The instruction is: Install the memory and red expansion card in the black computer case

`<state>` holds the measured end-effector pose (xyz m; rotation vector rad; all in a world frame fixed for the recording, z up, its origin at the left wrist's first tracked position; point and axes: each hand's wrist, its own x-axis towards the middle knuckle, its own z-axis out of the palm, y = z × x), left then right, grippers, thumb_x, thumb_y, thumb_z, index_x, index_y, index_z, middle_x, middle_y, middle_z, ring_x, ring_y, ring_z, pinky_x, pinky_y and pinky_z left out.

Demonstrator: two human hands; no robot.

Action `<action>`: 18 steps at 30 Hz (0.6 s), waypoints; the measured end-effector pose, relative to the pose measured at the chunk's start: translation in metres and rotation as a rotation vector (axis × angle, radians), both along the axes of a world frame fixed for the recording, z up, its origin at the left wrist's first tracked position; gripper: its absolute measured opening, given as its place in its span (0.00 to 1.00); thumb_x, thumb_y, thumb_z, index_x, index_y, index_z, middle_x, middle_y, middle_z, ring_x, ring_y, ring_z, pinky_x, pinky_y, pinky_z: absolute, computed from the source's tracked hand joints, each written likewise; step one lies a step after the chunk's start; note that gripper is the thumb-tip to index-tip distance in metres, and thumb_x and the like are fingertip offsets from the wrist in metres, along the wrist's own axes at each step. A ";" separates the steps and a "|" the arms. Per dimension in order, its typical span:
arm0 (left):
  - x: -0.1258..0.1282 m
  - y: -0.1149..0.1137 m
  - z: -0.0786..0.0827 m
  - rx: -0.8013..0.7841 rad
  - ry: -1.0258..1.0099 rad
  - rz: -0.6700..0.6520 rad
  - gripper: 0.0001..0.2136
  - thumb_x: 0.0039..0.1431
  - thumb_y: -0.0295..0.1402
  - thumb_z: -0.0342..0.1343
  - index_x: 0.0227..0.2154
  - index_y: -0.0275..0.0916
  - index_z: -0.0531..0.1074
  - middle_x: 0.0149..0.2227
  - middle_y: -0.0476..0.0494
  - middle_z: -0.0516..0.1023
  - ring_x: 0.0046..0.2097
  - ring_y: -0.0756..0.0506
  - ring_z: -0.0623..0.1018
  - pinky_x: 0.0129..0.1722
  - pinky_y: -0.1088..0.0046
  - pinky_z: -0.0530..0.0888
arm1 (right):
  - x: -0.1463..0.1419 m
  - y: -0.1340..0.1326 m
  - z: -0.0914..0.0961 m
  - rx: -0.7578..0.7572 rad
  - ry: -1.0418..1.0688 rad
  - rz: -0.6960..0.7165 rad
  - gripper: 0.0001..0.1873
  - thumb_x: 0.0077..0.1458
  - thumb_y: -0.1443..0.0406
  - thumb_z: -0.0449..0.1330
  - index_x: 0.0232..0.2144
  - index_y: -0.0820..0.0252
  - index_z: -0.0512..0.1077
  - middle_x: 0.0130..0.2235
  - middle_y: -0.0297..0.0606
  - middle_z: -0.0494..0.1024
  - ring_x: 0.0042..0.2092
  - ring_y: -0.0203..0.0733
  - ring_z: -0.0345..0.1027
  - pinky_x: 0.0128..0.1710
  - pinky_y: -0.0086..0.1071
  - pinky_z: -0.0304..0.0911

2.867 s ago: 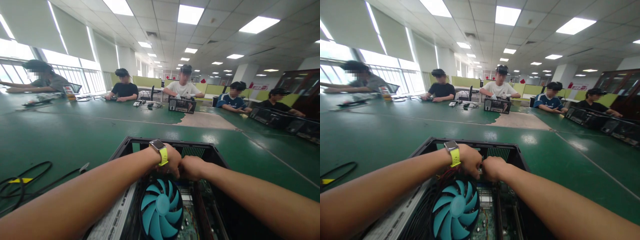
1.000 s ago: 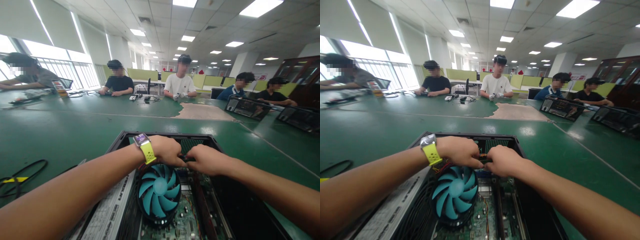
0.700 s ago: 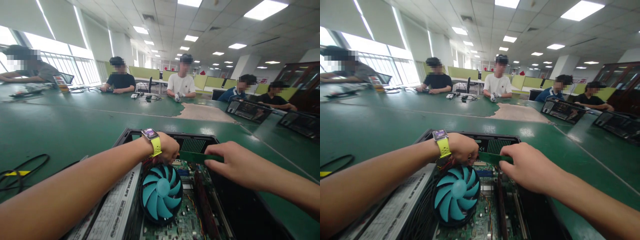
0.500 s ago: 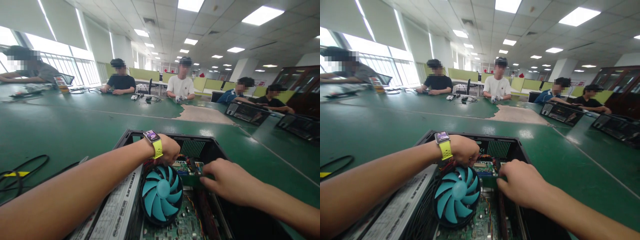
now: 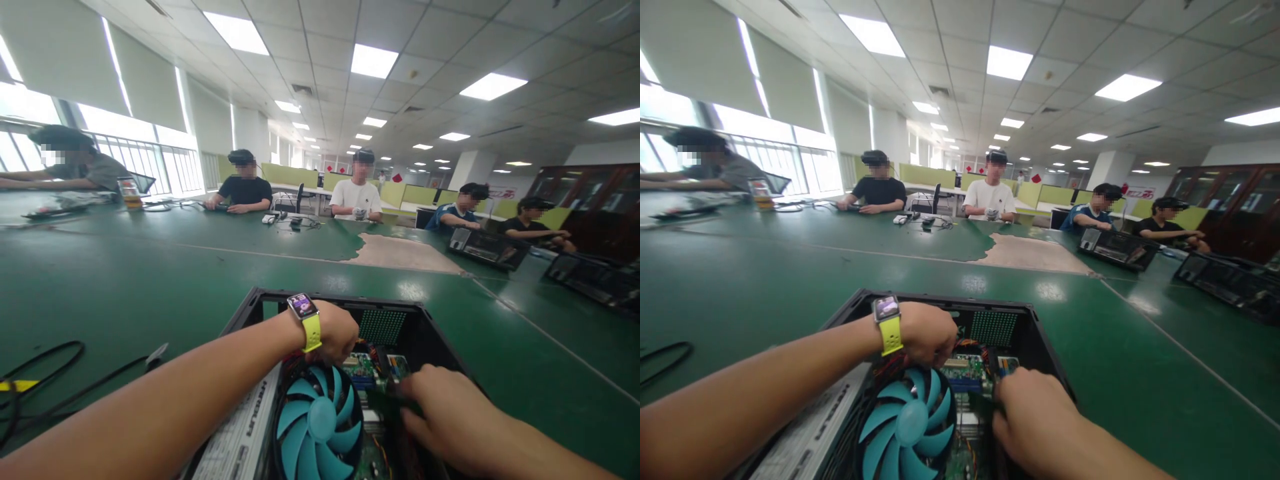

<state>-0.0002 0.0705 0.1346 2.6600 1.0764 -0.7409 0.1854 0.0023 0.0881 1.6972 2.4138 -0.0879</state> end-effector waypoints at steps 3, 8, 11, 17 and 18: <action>-0.001 -0.001 0.001 0.016 -0.019 -0.015 0.12 0.44 0.23 0.54 0.31 0.40 0.79 0.27 0.45 0.80 0.31 0.45 0.77 0.29 0.72 0.71 | 0.001 -0.002 -0.001 -0.025 0.011 0.010 0.14 0.50 0.60 0.49 0.29 0.54 0.75 0.34 0.43 0.78 0.37 0.52 0.72 0.34 0.39 0.62; -0.003 0.006 -0.002 -0.362 -0.039 0.150 0.09 0.47 0.23 0.56 0.32 0.39 0.76 0.20 0.50 0.75 0.25 0.47 0.77 0.27 0.73 0.73 | -0.003 0.015 0.019 0.078 0.016 0.028 0.14 0.52 0.59 0.49 0.28 0.53 0.75 0.33 0.42 0.78 0.37 0.52 0.72 0.34 0.39 0.63; -0.004 0.018 -0.010 -0.582 0.034 0.346 0.06 0.50 0.26 0.55 0.30 0.39 0.75 0.19 0.51 0.74 0.24 0.47 0.77 0.26 0.73 0.74 | -0.021 0.042 0.029 0.092 0.013 0.130 0.14 0.53 0.56 0.53 0.33 0.53 0.76 0.36 0.43 0.78 0.40 0.52 0.72 0.36 0.39 0.64; -0.003 0.035 -0.050 -0.012 0.140 0.280 0.12 0.41 0.32 0.62 0.31 0.33 0.78 0.32 0.31 0.80 0.38 0.33 0.79 0.36 0.57 0.76 | -0.068 0.085 -0.010 -0.059 -0.062 0.253 0.17 0.45 0.60 0.61 0.39 0.59 0.77 0.40 0.46 0.78 0.42 0.52 0.73 0.39 0.35 0.67; 0.000 0.035 -0.060 0.068 0.113 0.215 0.14 0.38 0.33 0.64 0.32 0.33 0.79 0.33 0.30 0.80 0.38 0.32 0.79 0.36 0.57 0.76 | -0.072 0.087 -0.019 -0.052 -0.058 0.265 0.18 0.45 0.60 0.61 0.40 0.60 0.76 0.41 0.47 0.78 0.43 0.51 0.72 0.40 0.35 0.67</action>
